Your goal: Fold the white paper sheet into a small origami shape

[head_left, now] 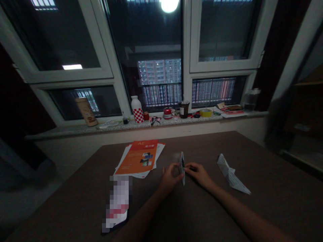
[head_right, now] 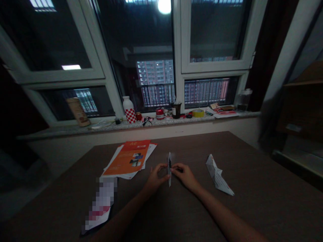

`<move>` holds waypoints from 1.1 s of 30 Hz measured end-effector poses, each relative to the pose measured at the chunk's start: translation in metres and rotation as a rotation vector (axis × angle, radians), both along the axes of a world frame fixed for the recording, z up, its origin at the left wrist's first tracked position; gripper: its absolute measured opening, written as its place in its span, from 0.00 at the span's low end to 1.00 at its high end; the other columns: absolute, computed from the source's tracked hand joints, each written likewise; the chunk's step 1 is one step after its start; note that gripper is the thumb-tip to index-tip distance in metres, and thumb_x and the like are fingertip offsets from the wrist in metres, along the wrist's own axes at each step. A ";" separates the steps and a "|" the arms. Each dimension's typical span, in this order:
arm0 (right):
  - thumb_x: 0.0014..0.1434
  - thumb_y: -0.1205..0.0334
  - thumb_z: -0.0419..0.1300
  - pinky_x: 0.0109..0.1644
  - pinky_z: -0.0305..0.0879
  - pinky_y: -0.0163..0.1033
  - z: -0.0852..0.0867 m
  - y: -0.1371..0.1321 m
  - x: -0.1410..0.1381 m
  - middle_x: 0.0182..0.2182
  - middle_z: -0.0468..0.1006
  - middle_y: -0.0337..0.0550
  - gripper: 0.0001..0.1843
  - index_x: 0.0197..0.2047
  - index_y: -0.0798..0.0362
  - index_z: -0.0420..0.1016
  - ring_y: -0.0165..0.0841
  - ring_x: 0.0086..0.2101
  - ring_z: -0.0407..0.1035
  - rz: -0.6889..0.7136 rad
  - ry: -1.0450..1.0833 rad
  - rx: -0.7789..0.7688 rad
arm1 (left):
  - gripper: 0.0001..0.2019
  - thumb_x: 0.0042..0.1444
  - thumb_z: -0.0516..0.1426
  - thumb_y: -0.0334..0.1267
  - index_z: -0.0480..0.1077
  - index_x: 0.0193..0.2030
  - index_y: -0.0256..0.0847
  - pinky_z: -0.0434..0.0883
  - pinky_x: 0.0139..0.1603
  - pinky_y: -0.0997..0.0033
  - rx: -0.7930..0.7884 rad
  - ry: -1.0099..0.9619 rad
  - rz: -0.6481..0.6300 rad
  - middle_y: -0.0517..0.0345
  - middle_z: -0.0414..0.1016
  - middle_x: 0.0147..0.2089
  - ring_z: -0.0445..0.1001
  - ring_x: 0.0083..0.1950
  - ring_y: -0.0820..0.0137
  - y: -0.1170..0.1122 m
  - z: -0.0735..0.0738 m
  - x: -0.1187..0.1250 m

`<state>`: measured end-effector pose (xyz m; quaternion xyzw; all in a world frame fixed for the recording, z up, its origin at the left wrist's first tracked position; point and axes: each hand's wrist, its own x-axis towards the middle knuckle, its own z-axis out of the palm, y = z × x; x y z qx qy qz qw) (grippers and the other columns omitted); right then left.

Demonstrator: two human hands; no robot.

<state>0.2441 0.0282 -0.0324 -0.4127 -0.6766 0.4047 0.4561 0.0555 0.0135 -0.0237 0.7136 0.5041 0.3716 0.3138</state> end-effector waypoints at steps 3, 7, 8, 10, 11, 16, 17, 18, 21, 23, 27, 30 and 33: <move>0.52 0.44 0.64 0.47 0.68 0.43 -0.002 0.001 0.001 0.36 0.82 0.46 0.21 0.39 0.54 0.79 0.40 0.39 0.75 -0.016 0.033 -0.002 | 0.23 0.50 0.64 0.35 0.65 0.53 0.45 0.29 0.69 0.38 -0.028 -0.036 -0.017 0.50 0.74 0.58 0.67 0.63 0.57 0.000 0.004 0.000; 0.51 0.44 0.65 0.48 0.68 0.45 -0.005 0.004 0.005 0.36 0.82 0.47 0.24 0.42 0.55 0.78 0.41 0.39 0.75 -0.039 0.077 -0.014 | 0.24 0.52 0.61 0.31 0.64 0.56 0.44 0.27 0.69 0.38 -0.043 -0.070 -0.032 0.48 0.72 0.60 0.65 0.65 0.57 -0.001 0.008 0.000; 0.50 0.45 0.65 0.48 0.69 0.45 -0.005 0.004 0.006 0.35 0.82 0.46 0.24 0.43 0.55 0.78 0.41 0.39 0.75 -0.052 0.081 -0.016 | 0.24 0.52 0.60 0.30 0.64 0.56 0.45 0.27 0.69 0.38 -0.048 -0.075 -0.031 0.49 0.72 0.60 0.65 0.65 0.57 -0.001 0.008 0.001; 0.50 0.46 0.66 0.48 0.68 0.46 -0.006 0.006 0.009 0.35 0.82 0.46 0.23 0.43 0.55 0.78 0.41 0.39 0.75 -0.076 0.078 -0.012 | 0.23 0.52 0.58 0.29 0.64 0.56 0.45 0.27 0.69 0.38 -0.058 -0.075 -0.031 0.50 0.72 0.60 0.66 0.64 0.58 0.000 0.008 0.001; 0.50 0.48 0.65 0.49 0.68 0.46 -0.006 0.006 0.011 0.35 0.82 0.46 0.22 0.43 0.54 0.78 0.41 0.39 0.75 -0.085 0.075 -0.008 | 0.23 0.52 0.58 0.29 0.64 0.55 0.45 0.27 0.69 0.38 -0.061 -0.074 -0.032 0.51 0.73 0.59 0.66 0.64 0.59 0.000 0.008 0.001; 0.51 0.53 0.63 0.49 0.68 0.47 -0.007 0.009 0.019 0.37 0.82 0.46 0.17 0.42 0.53 0.78 0.42 0.40 0.74 -0.082 0.056 0.006 | 0.16 0.53 0.57 0.29 0.67 0.50 0.45 0.29 0.69 0.38 -0.047 -0.067 -0.015 0.55 0.77 0.55 0.69 0.62 0.60 0.005 0.002 0.000; 0.52 0.53 0.62 0.48 0.68 0.46 -0.007 0.010 0.021 0.37 0.82 0.46 0.17 0.42 0.53 0.79 0.42 0.40 0.74 -0.080 0.046 0.008 | 0.16 0.53 0.57 0.29 0.68 0.49 0.45 0.30 0.70 0.38 -0.040 -0.058 -0.003 0.55 0.76 0.55 0.68 0.63 0.60 0.006 0.000 -0.001; 0.51 0.53 0.62 0.48 0.68 0.46 -0.006 0.011 0.023 0.36 0.81 0.46 0.17 0.41 0.54 0.79 0.42 0.39 0.74 -0.084 0.032 0.009 | 0.15 0.53 0.57 0.29 0.69 0.48 0.45 0.32 0.70 0.38 -0.031 -0.045 0.006 0.54 0.76 0.56 0.66 0.65 0.59 0.008 -0.001 -0.002; 0.51 0.55 0.62 0.46 0.67 0.45 -0.006 0.013 0.028 0.34 0.81 0.45 0.14 0.39 0.53 0.78 0.41 0.38 0.74 -0.105 -0.024 0.018 | 0.16 0.52 0.59 0.29 0.72 0.48 0.44 0.45 0.71 0.44 0.036 -0.011 0.009 0.53 0.73 0.59 0.58 0.69 0.58 0.012 -0.006 -0.008; 0.51 0.56 0.61 0.46 0.67 0.44 -0.005 0.014 0.030 0.34 0.80 0.44 0.12 0.37 0.53 0.78 0.40 0.38 0.73 -0.107 -0.052 0.031 | 0.16 0.52 0.59 0.28 0.73 0.48 0.44 0.54 0.69 0.49 0.077 0.006 -0.005 0.53 0.73 0.59 0.57 0.69 0.59 0.014 -0.008 -0.011; 0.52 0.59 0.58 0.46 0.66 0.44 -0.008 0.016 0.032 0.34 0.80 0.45 0.09 0.34 0.52 0.78 0.40 0.39 0.73 -0.084 -0.097 0.050 | 0.15 0.50 0.60 0.24 0.75 0.43 0.43 0.57 0.68 0.49 0.103 0.069 -0.018 0.53 0.74 0.59 0.57 0.70 0.58 0.015 -0.009 -0.015; 0.52 0.60 0.57 0.49 0.65 0.46 -0.010 0.017 0.033 0.35 0.81 0.45 0.09 0.33 0.52 0.78 0.41 0.40 0.73 -0.101 -0.164 0.071 | 0.14 0.49 0.60 0.24 0.77 0.41 0.45 0.57 0.68 0.46 0.102 0.105 -0.031 0.54 0.73 0.59 0.56 0.70 0.57 0.015 -0.007 -0.017; 0.51 0.63 0.57 0.52 0.63 0.47 -0.011 0.018 0.035 0.36 0.80 0.45 0.10 0.33 0.51 0.79 0.42 0.42 0.72 -0.116 -0.198 0.101 | 0.15 0.48 0.61 0.25 0.77 0.41 0.45 0.57 0.68 0.45 0.092 0.130 -0.040 0.56 0.73 0.60 0.55 0.70 0.56 0.015 -0.006 -0.018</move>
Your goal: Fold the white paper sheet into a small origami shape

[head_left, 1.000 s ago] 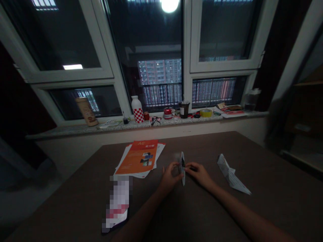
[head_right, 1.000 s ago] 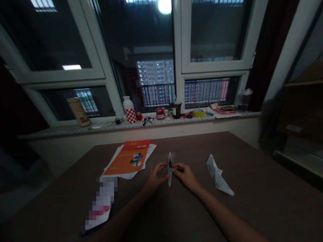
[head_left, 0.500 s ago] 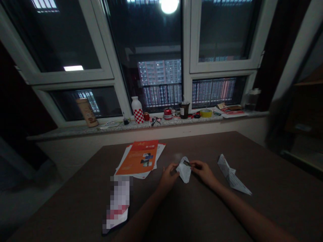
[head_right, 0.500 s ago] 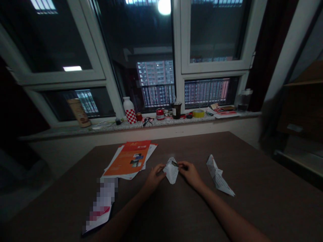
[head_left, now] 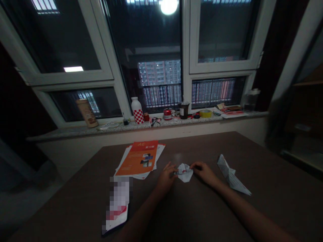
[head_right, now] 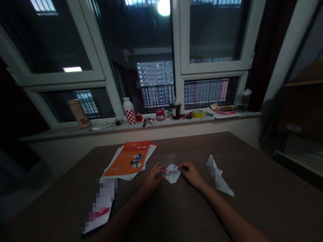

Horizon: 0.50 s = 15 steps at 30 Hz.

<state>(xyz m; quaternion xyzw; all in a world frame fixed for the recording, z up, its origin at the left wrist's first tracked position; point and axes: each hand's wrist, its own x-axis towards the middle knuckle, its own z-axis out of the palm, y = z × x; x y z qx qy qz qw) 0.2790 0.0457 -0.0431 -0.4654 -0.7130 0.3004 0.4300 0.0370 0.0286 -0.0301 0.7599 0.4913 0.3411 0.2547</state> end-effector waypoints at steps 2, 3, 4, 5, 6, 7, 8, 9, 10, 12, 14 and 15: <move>0.49 0.65 0.57 0.53 0.63 0.47 0.002 -0.001 0.001 0.36 0.80 0.44 0.10 0.33 0.51 0.80 0.41 0.43 0.72 0.012 0.001 0.004 | 0.14 0.48 0.62 0.28 0.77 0.42 0.46 0.57 0.68 0.45 -0.007 0.008 -0.017 0.56 0.72 0.60 0.55 0.71 0.56 0.001 0.000 -0.001; 0.49 0.65 0.57 0.53 0.63 0.47 0.003 -0.002 0.001 0.36 0.80 0.44 0.10 0.32 0.51 0.80 0.41 0.43 0.72 0.021 0.002 -0.001 | 0.12 0.50 0.61 0.31 0.78 0.42 0.46 0.56 0.68 0.45 -0.007 0.009 -0.026 0.56 0.72 0.60 0.55 0.71 0.56 0.001 0.000 -0.002; 0.49 0.66 0.57 0.53 0.63 0.47 0.004 -0.003 0.001 0.36 0.81 0.44 0.10 0.32 0.51 0.80 0.41 0.42 0.72 0.028 0.003 -0.007 | 0.09 0.53 0.60 0.34 0.78 0.41 0.46 0.56 0.68 0.44 -0.006 0.008 -0.030 0.56 0.72 0.60 0.55 0.70 0.57 0.002 0.000 -0.002; 0.48 0.66 0.57 0.53 0.63 0.47 0.006 -0.004 0.001 0.36 0.81 0.44 0.11 0.32 0.50 0.80 0.41 0.42 0.72 0.034 -0.001 -0.011 | 0.07 0.55 0.59 0.37 0.78 0.39 0.46 0.56 0.68 0.45 -0.002 0.007 -0.031 0.56 0.73 0.60 0.56 0.70 0.58 0.002 0.000 -0.001; 0.48 0.67 0.57 0.53 0.62 0.47 0.007 -0.005 0.000 0.35 0.81 0.44 0.11 0.32 0.50 0.81 0.41 0.42 0.72 0.041 -0.008 -0.010 | 0.07 0.58 0.57 0.39 0.77 0.37 0.46 0.55 0.69 0.45 0.003 0.005 -0.028 0.57 0.74 0.59 0.57 0.69 0.58 0.002 0.001 -0.001; 0.48 0.68 0.57 0.54 0.62 0.48 0.008 -0.006 -0.001 0.35 0.81 0.44 0.11 0.31 0.50 0.81 0.41 0.42 0.72 0.050 -0.018 -0.002 | 0.08 0.59 0.55 0.39 0.77 0.35 0.46 0.55 0.69 0.46 0.010 0.004 -0.020 0.57 0.75 0.57 0.59 0.68 0.59 0.001 0.001 0.000; 0.48 0.68 0.56 0.54 0.61 0.48 0.009 -0.007 -0.002 0.36 0.81 0.44 0.11 0.31 0.50 0.81 0.41 0.43 0.71 0.060 -0.030 0.010 | 0.08 0.59 0.55 0.39 0.76 0.34 0.45 0.54 0.69 0.47 0.017 0.004 -0.011 0.56 0.76 0.56 0.61 0.67 0.59 0.001 0.000 0.001; 0.49 0.67 0.57 0.55 0.60 0.48 0.010 -0.008 -0.003 0.37 0.81 0.44 0.11 0.30 0.50 0.81 0.41 0.44 0.71 0.068 -0.045 0.022 | 0.06 0.58 0.57 0.38 0.76 0.34 0.45 0.55 0.69 0.47 0.022 0.005 -0.004 0.56 0.76 0.55 0.63 0.66 0.59 0.001 0.000 0.002; 0.50 0.67 0.57 0.56 0.59 0.48 0.011 -0.009 -0.004 0.37 0.81 0.44 0.10 0.30 0.50 0.81 0.42 0.44 0.71 0.072 -0.060 0.030 | 0.04 0.56 0.58 0.37 0.76 0.35 0.45 0.55 0.69 0.47 0.024 0.008 0.001 0.56 0.77 0.54 0.63 0.66 0.58 0.000 0.000 0.003; 0.52 0.64 0.59 0.56 0.58 0.49 0.011 -0.010 -0.006 0.37 0.81 0.45 0.09 0.29 0.50 0.81 0.42 0.44 0.70 0.072 -0.087 0.039 | 0.06 0.51 0.61 0.36 0.75 0.38 0.45 0.56 0.68 0.47 0.017 0.015 0.010 0.55 0.76 0.55 0.62 0.66 0.56 -0.001 -0.001 0.004; 0.52 0.62 0.61 0.56 0.58 0.49 0.010 -0.011 -0.007 0.38 0.80 0.45 0.07 0.30 0.50 0.81 0.41 0.43 0.70 0.076 -0.111 0.047 | 0.11 0.49 0.63 0.34 0.75 0.41 0.46 0.57 0.68 0.48 0.004 0.022 0.010 0.54 0.75 0.56 0.59 0.68 0.55 -0.001 -0.003 0.004; 0.52 0.61 0.61 0.55 0.58 0.49 0.009 -0.011 -0.007 0.38 0.80 0.45 0.06 0.30 0.50 0.81 0.41 0.44 0.70 0.081 -0.122 0.052 | 0.14 0.48 0.63 0.34 0.74 0.44 0.46 0.57 0.67 0.48 0.000 0.026 0.009 0.54 0.74 0.57 0.58 0.68 0.54 -0.001 -0.003 0.003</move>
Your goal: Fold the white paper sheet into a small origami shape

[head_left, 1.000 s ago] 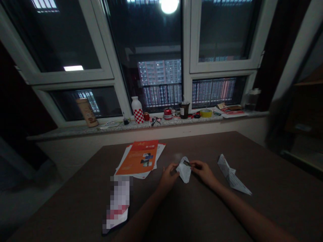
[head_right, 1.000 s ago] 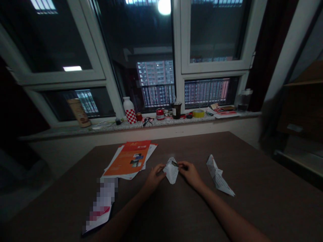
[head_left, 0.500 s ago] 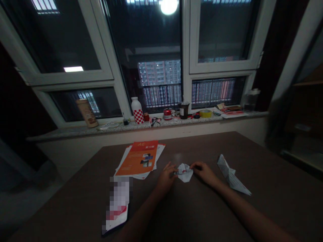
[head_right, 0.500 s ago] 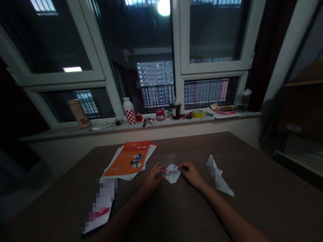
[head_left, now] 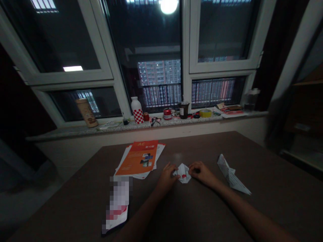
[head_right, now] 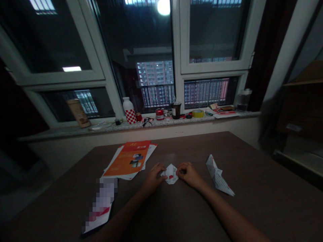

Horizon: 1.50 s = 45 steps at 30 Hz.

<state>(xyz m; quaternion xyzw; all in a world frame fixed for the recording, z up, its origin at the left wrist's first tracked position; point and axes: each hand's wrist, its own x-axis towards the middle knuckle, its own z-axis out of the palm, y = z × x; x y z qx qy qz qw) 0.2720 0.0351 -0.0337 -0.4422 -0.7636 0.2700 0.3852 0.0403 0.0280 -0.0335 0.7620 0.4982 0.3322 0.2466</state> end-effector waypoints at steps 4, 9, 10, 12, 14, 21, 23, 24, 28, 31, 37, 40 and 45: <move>0.48 0.62 0.65 0.56 0.59 0.49 -0.006 0.001 0.001 0.41 0.79 0.46 0.11 0.37 0.50 0.81 0.43 0.47 0.67 -0.038 -0.012 0.001 | 0.22 0.47 0.64 0.33 0.72 0.51 0.44 0.57 0.68 0.50 -0.006 0.032 0.010 0.52 0.73 0.59 0.55 0.70 0.54 0.002 -0.003 -0.001; 0.47 0.63 0.67 0.60 0.56 0.51 -0.013 0.003 0.002 0.50 0.74 0.51 0.21 0.47 0.50 0.79 0.46 0.54 0.63 -0.096 -0.048 -0.008 | 0.19 0.48 0.64 0.37 0.74 0.49 0.41 0.55 0.68 0.49 -0.003 0.071 0.025 0.48 0.69 0.62 0.55 0.70 0.53 0.003 -0.005 0.000; 0.48 0.63 0.67 0.61 0.55 0.52 -0.014 0.003 0.002 0.51 0.73 0.51 0.20 0.47 0.50 0.79 0.46 0.54 0.63 -0.092 -0.064 -0.014 | 0.18 0.48 0.64 0.37 0.74 0.48 0.41 0.55 0.67 0.48 0.001 0.070 0.031 0.48 0.69 0.62 0.56 0.69 0.53 0.003 -0.005 0.000; 0.48 0.64 0.66 0.61 0.55 0.52 -0.013 0.004 0.003 0.50 0.74 0.50 0.19 0.45 0.51 0.79 0.45 0.54 0.63 -0.073 -0.078 -0.021 | 0.18 0.47 0.64 0.36 0.74 0.48 0.42 0.56 0.67 0.48 0.020 0.052 0.038 0.49 0.71 0.60 0.58 0.68 0.52 0.002 -0.006 0.000; 0.46 0.65 0.66 0.60 0.57 0.51 -0.012 0.005 0.003 0.48 0.75 0.49 0.18 0.44 0.52 0.78 0.44 0.53 0.64 -0.068 -0.051 -0.026 | 0.19 0.47 0.64 0.36 0.74 0.48 0.43 0.58 0.66 0.49 0.041 0.016 0.035 0.50 0.73 0.57 0.59 0.67 0.53 0.001 -0.006 0.000; 0.47 0.63 0.65 0.48 0.66 0.43 -0.006 0.006 -0.001 0.38 0.77 0.44 0.16 0.42 0.54 0.75 0.38 0.40 0.71 -0.009 0.190 -0.105 | 0.11 0.55 0.59 0.44 0.77 0.41 0.42 0.62 0.62 0.53 0.092 -0.113 0.078 0.50 0.78 0.49 0.69 0.59 0.55 0.004 -0.001 0.000; 0.47 0.61 0.67 0.49 0.66 0.43 -0.002 0.004 -0.002 0.40 0.78 0.45 0.19 0.44 0.54 0.75 0.39 0.42 0.71 0.024 0.243 -0.127 | 0.11 0.58 0.56 0.44 0.78 0.36 0.42 0.62 0.62 0.53 0.113 -0.148 0.082 0.51 0.79 0.46 0.71 0.56 0.57 0.006 0.000 0.000; 0.47 0.59 0.67 0.50 0.66 0.44 0.000 0.003 -0.003 0.41 0.79 0.46 0.21 0.46 0.54 0.76 0.40 0.43 0.72 0.043 0.264 -0.149 | 0.11 0.58 0.55 0.43 0.77 0.35 0.42 0.63 0.61 0.53 0.118 -0.165 0.086 0.51 0.79 0.46 0.72 0.55 0.58 0.007 0.001 0.000; 0.56 0.44 0.61 0.52 0.65 0.48 0.006 -0.001 -0.005 0.42 0.81 0.48 0.23 0.44 0.54 0.79 0.43 0.44 0.73 0.082 0.295 -0.233 | 0.10 0.56 0.57 0.42 0.77 0.31 0.41 0.64 0.60 0.54 0.101 -0.216 0.088 0.50 0.79 0.47 0.72 0.54 0.58 0.008 0.002 -0.002; 0.57 0.38 0.57 0.51 0.66 0.48 0.009 -0.002 -0.006 0.37 0.82 0.48 0.27 0.39 0.55 0.81 0.44 0.42 0.74 0.046 0.281 -0.226 | 0.08 0.55 0.59 0.41 0.76 0.29 0.41 0.64 0.60 0.55 0.090 -0.232 0.074 0.50 0.79 0.48 0.72 0.55 0.59 0.007 0.003 -0.004; 0.55 0.39 0.58 0.44 0.67 0.43 0.010 -0.002 -0.006 0.34 0.82 0.47 0.25 0.35 0.55 0.81 0.41 0.37 0.74 0.024 0.239 -0.178 | 0.07 0.52 0.61 0.39 0.75 0.26 0.42 0.62 0.61 0.55 0.061 -0.220 0.023 0.51 0.78 0.50 0.71 0.57 0.59 0.005 0.010 -0.005; 0.57 0.42 0.58 0.45 0.65 0.43 0.010 -0.001 -0.004 0.32 0.81 0.47 0.23 0.31 0.54 0.80 0.39 0.37 0.73 0.007 0.192 -0.100 | 0.07 0.51 0.62 0.40 0.76 0.25 0.43 0.60 0.63 0.52 0.073 -0.180 0.036 0.52 0.78 0.51 0.70 0.58 0.58 0.003 0.012 -0.006; 0.56 0.45 0.59 0.46 0.64 0.42 0.011 0.000 -0.002 0.31 0.78 0.46 0.20 0.26 0.53 0.79 0.39 0.38 0.71 0.015 0.148 -0.034 | 0.08 0.55 0.59 0.41 0.78 0.30 0.44 0.60 0.63 0.50 0.055 -0.147 0.096 0.51 0.77 0.52 0.68 0.59 0.57 0.004 0.011 -0.003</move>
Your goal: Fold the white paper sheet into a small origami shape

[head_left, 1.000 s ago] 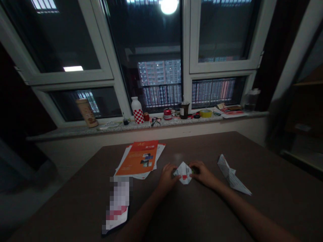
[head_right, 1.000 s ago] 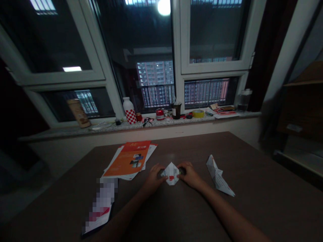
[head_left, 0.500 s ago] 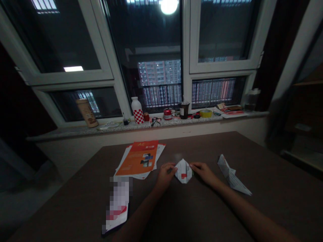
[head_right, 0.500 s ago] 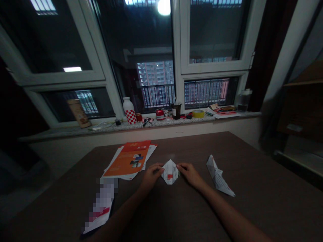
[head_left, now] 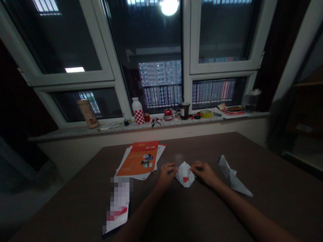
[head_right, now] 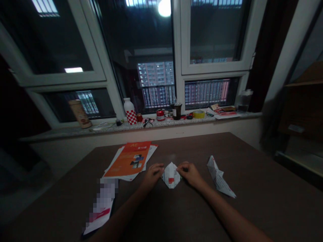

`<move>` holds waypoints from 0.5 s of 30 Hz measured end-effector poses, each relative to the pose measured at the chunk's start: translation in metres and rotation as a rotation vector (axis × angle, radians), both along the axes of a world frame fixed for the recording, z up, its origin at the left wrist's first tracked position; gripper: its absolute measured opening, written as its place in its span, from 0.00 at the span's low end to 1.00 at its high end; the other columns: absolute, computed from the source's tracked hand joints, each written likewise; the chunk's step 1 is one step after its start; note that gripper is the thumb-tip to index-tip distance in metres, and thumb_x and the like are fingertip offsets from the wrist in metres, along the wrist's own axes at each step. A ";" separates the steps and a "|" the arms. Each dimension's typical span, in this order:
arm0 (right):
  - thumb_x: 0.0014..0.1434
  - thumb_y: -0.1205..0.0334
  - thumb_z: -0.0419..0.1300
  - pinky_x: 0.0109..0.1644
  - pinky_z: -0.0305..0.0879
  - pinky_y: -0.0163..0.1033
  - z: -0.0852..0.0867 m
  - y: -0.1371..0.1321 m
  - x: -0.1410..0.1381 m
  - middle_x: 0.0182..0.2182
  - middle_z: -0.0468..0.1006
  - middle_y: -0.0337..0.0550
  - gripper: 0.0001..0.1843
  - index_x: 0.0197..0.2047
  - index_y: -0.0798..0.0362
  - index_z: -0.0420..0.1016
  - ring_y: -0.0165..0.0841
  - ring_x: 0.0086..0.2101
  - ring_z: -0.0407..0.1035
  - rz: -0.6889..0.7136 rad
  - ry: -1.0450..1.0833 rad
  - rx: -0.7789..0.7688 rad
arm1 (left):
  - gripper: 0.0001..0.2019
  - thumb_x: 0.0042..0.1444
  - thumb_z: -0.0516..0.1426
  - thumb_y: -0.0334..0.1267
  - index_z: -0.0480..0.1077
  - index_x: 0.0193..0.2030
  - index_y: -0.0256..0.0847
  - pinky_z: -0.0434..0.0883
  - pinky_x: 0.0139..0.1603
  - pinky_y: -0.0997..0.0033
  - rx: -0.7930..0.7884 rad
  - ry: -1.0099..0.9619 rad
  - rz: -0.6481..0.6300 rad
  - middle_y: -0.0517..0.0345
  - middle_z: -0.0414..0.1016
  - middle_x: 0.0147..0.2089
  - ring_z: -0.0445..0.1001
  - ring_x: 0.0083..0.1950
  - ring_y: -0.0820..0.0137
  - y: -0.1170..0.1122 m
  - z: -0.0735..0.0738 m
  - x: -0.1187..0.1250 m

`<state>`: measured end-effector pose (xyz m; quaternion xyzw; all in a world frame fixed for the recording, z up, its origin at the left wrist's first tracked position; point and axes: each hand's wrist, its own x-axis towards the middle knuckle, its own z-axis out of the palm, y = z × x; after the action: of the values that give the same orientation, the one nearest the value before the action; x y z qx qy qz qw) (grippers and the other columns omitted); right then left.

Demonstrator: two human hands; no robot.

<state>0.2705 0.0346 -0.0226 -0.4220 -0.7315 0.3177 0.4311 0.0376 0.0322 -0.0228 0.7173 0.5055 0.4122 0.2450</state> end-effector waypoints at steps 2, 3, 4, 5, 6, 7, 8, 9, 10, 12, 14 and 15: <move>0.57 0.45 0.60 0.47 0.64 0.43 0.000 -0.001 -0.001 0.31 0.78 0.47 0.20 0.27 0.53 0.79 0.39 0.38 0.71 0.013 0.002 0.000 | 0.08 0.55 0.58 0.40 0.78 0.30 0.44 0.60 0.63 0.50 -0.001 0.005 -0.012 0.51 0.78 0.51 0.69 0.58 0.58 0.000 0.000 0.002; 0.57 0.45 0.59 0.47 0.64 0.43 -0.001 -0.001 -0.001 0.31 0.78 0.47 0.20 0.27 0.53 0.79 0.39 0.38 0.71 0.019 0.004 -0.007 | 0.07 0.54 0.59 0.39 0.77 0.29 0.44 0.59 0.63 0.50 0.001 0.012 -0.021 0.51 0.78 0.51 0.69 0.58 0.58 0.000 0.001 0.003; 0.57 0.44 0.59 0.46 0.64 0.43 -0.002 -0.002 -0.003 0.31 0.79 0.46 0.21 0.27 0.53 0.79 0.39 0.38 0.72 0.025 0.010 -0.021 | 0.07 0.54 0.59 0.39 0.76 0.27 0.43 0.59 0.63 0.50 0.004 0.016 -0.026 0.51 0.78 0.50 0.69 0.58 0.58 -0.001 0.001 0.004; 0.57 0.44 0.59 0.46 0.64 0.43 -0.002 -0.002 -0.004 0.31 0.79 0.46 0.21 0.29 0.54 0.79 0.39 0.37 0.72 0.031 0.028 -0.044 | 0.07 0.53 0.59 0.38 0.75 0.26 0.43 0.59 0.63 0.50 0.007 0.019 -0.029 0.51 0.78 0.51 0.68 0.59 0.57 -0.002 0.002 0.004; 0.57 0.43 0.59 0.45 0.65 0.43 -0.003 -0.003 -0.006 0.31 0.79 0.46 0.21 0.30 0.54 0.80 0.39 0.36 0.72 0.038 0.056 -0.075 | 0.07 0.53 0.59 0.38 0.74 0.25 0.43 0.59 0.63 0.50 0.010 0.020 -0.032 0.51 0.78 0.51 0.67 0.59 0.57 -0.003 0.003 0.005; 0.57 0.43 0.59 0.43 0.65 0.42 -0.004 -0.003 -0.007 0.31 0.80 0.46 0.22 0.33 0.54 0.80 0.39 0.36 0.72 0.047 0.089 -0.109 | 0.07 0.53 0.59 0.37 0.74 0.25 0.43 0.59 0.63 0.50 0.015 0.020 -0.036 0.51 0.77 0.51 0.66 0.60 0.57 -0.004 0.004 0.005; 0.57 0.42 0.58 0.43 0.66 0.42 -0.005 -0.003 -0.009 0.32 0.80 0.46 0.23 0.35 0.54 0.80 0.39 0.36 0.72 0.053 0.122 -0.138 | 0.07 0.52 0.60 0.37 0.73 0.25 0.42 0.59 0.63 0.51 0.023 0.017 -0.041 0.51 0.77 0.52 0.66 0.61 0.57 -0.005 0.005 0.006; 0.57 0.42 0.57 0.42 0.66 0.42 -0.006 -0.003 -0.010 0.33 0.80 0.46 0.23 0.36 0.54 0.80 0.39 0.36 0.72 0.052 0.135 -0.149 | 0.07 0.52 0.60 0.37 0.73 0.25 0.42 0.59 0.63 0.51 0.034 0.015 -0.047 0.51 0.77 0.52 0.65 0.61 0.58 -0.006 0.006 0.006; 0.58 0.42 0.57 0.42 0.66 0.41 -0.006 -0.003 -0.011 0.34 0.80 0.46 0.23 0.37 0.54 0.80 0.39 0.37 0.72 0.046 0.132 -0.145 | 0.06 0.52 0.60 0.37 0.73 0.25 0.42 0.60 0.63 0.52 0.045 0.015 -0.052 0.52 0.77 0.52 0.66 0.61 0.58 -0.007 0.006 0.007; 0.59 0.44 0.56 0.43 0.65 0.42 -0.006 -0.003 -0.013 0.33 0.79 0.45 0.22 0.36 0.54 0.80 0.39 0.37 0.72 0.013 0.080 -0.091 | 0.06 0.51 0.61 0.37 0.73 0.25 0.42 0.60 0.63 0.53 0.065 0.025 -0.049 0.52 0.77 0.51 0.67 0.59 0.59 -0.008 0.008 0.008; 0.60 0.47 0.55 0.43 0.65 0.41 -0.005 -0.003 -0.013 0.32 0.78 0.45 0.20 0.34 0.54 0.79 0.38 0.37 0.71 -0.031 0.010 -0.026 | 0.05 0.50 0.61 0.38 0.75 0.26 0.43 0.61 0.61 0.54 0.065 0.046 -0.033 0.52 0.78 0.48 0.70 0.56 0.59 -0.009 0.009 0.009; 0.61 0.49 0.54 0.42 0.65 0.41 -0.004 -0.004 -0.013 0.31 0.77 0.45 0.19 0.34 0.54 0.78 0.38 0.36 0.70 -0.055 -0.023 0.002 | 0.05 0.51 0.61 0.39 0.76 0.27 0.43 0.62 0.60 0.54 0.054 0.060 -0.027 0.52 0.79 0.46 0.72 0.54 0.59 -0.010 0.011 0.010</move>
<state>0.2571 0.0306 -0.0271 -0.4452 -0.7248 0.3003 0.4316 0.0478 0.0223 -0.0121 0.7424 0.4915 0.4007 0.2162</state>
